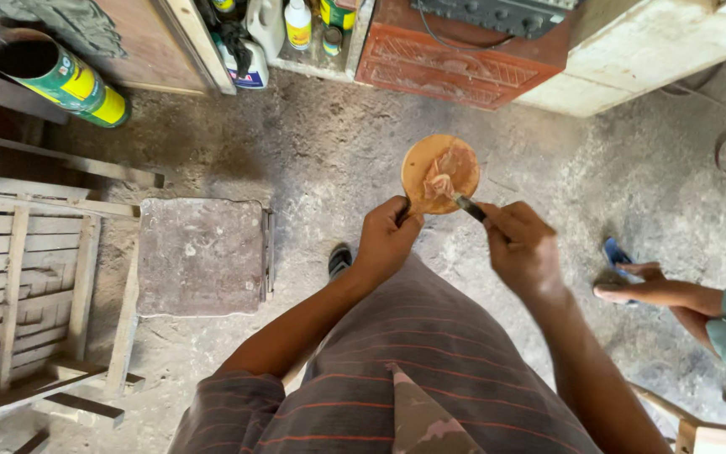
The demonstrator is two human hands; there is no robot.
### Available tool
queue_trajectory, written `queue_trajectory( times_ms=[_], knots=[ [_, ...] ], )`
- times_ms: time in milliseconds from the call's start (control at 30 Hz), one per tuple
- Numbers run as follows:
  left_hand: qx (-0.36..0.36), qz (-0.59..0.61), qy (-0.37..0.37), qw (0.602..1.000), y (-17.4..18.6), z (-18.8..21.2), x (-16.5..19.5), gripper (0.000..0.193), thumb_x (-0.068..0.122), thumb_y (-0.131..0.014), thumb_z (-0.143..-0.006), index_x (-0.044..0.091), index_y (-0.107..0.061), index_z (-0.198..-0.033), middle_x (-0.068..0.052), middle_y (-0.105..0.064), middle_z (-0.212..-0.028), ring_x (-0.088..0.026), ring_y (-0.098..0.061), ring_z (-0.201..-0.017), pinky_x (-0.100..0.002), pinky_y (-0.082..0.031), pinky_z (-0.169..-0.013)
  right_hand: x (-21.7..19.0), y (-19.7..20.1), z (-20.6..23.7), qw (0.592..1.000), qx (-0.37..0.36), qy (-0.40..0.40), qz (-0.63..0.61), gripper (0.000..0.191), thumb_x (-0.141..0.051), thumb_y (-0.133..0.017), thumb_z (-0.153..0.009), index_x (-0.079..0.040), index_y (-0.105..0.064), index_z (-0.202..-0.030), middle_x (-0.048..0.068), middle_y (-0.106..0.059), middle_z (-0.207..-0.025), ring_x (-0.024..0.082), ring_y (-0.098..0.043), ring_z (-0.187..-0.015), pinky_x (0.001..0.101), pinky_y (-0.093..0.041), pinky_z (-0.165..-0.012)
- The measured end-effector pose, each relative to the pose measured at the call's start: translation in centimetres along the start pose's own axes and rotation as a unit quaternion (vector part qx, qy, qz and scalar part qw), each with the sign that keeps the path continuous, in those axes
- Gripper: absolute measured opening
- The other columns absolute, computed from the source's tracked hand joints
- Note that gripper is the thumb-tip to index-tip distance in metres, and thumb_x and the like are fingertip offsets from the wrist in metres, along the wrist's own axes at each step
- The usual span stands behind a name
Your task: The person fills cracks and gaps in a wooden panel with wood filler. They hold a wooden spoon-shaped palette carrying filler in one hand and use a small spatula in the other to press filler into seams along the panel, then scoop more white and pink filler from cans onto the palette and continue filling.
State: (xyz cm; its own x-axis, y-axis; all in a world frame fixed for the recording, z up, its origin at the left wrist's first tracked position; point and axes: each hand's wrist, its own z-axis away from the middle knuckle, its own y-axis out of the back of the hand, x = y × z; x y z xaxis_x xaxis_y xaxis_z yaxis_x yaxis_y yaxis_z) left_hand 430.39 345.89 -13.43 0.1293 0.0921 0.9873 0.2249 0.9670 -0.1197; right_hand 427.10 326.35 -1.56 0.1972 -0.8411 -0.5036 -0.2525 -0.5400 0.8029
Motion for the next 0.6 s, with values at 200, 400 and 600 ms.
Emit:
queue_trajectory(
  times_ms=[200,400,600],
  knots=[
    [-0.054,-0.028,0.004,0.998,0.0,-0.5,0.4,0.021,0.013,-0.066,-0.093,-0.001,-0.055,-0.081,-0.001,-0.049,-0.065,-0.006,-0.043,-0.062,-0.03,-0.038,-0.053,0.9,0.0,-0.5,0.997,0.049,0.004,0.056,0.026,0.006,-0.07,-0.097,-0.004,-0.076,-0.12,0.012,-0.067,-0.092,0.024,-0.065,-0.075,0.0357,-0.051,-0.063],
    [-0.07,-0.064,-0.01,0.995,0.0,-0.9,0.7,0.021,0.013,-0.066,-0.092,-0.002,-0.056,-0.082,-0.003,-0.05,-0.065,-0.008,-0.045,-0.062,-0.032,-0.04,-0.054,0.9,0.1,1.3,0.999,0.008,-0.041,0.009,0.023,0.005,-0.071,-0.093,-0.005,-0.077,-0.113,0.011,-0.067,-0.086,0.02,-0.063,-0.064,0.0332,-0.048,-0.054],
    [-0.115,-0.049,0.009,0.992,-0.4,-0.1,0.3,0.021,0.013,-0.065,-0.093,-0.002,-0.057,-0.082,-0.003,-0.05,-0.066,-0.008,-0.044,-0.062,-0.032,-0.039,-0.054,2.2,-0.1,2.7,0.999,0.022,-0.029,0.031,0.026,0.006,-0.072,-0.096,-0.004,-0.076,-0.12,0.01,-0.067,-0.09,0.017,-0.062,-0.067,0.0297,-0.047,-0.055]
  ],
)
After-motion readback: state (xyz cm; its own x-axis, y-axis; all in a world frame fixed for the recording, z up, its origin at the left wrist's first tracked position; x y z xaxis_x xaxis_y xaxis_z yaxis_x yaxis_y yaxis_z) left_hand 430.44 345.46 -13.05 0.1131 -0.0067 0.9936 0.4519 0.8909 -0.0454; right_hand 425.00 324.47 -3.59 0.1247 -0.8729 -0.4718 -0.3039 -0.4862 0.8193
